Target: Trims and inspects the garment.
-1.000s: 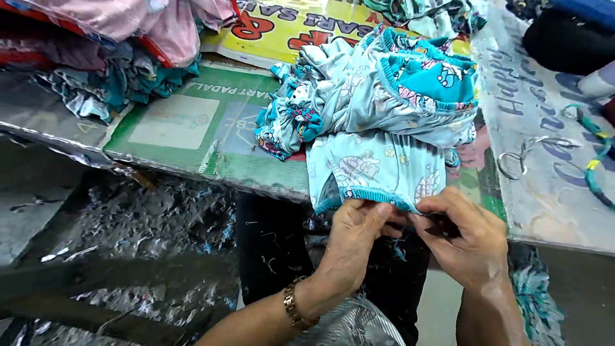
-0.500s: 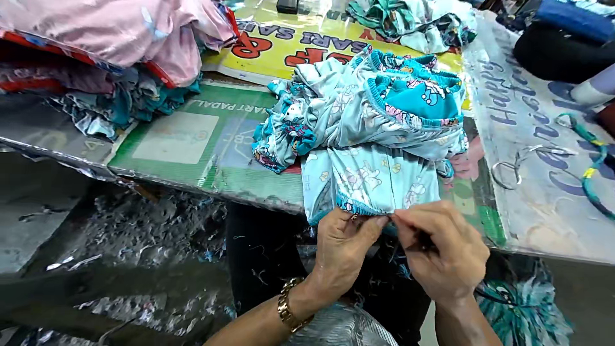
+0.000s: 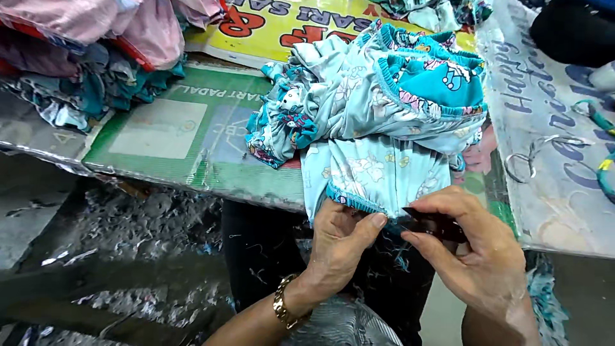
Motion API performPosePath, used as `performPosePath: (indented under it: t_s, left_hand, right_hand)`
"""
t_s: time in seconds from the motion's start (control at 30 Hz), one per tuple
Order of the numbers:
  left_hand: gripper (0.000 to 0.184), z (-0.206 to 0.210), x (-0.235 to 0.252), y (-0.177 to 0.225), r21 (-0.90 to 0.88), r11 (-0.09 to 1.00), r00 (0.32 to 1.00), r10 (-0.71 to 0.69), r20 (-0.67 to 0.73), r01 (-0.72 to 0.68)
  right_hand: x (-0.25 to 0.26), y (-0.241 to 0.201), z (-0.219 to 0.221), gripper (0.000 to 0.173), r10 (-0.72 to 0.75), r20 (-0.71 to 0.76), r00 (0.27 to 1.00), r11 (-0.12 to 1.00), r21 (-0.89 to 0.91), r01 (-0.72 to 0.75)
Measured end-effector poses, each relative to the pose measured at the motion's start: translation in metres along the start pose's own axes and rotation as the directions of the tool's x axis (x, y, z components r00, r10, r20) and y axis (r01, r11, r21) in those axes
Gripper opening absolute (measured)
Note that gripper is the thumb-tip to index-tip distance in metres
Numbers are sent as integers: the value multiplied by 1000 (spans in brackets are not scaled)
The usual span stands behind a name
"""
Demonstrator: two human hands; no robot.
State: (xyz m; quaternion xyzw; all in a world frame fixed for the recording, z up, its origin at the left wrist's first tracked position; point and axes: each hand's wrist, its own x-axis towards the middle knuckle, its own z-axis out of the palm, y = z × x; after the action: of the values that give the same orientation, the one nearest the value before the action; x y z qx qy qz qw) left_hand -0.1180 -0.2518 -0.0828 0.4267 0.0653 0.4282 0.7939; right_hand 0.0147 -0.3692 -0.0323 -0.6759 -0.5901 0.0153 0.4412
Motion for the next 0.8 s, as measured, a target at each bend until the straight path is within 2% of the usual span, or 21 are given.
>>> performPosePath:
  t_s: [0.13, 0.37, 0.8]
  left_hand:
    - [26, -2, 2, -1, 84, 994, 997, 71, 37, -74]
    - [27, -2, 3, -4, 95, 991, 995, 97, 19, -98]
    - [30, -6, -2, -10, 253, 954, 986, 163, 21, -163]
  right_hand:
    - [6, 4, 2, 27, -9, 43, 999, 999, 35, 8]
    - [7, 8, 6, 24, 17, 58, 998, 983, 179, -27]
    - [3, 12, 12, 16, 17, 41, 999, 972, 235, -26]
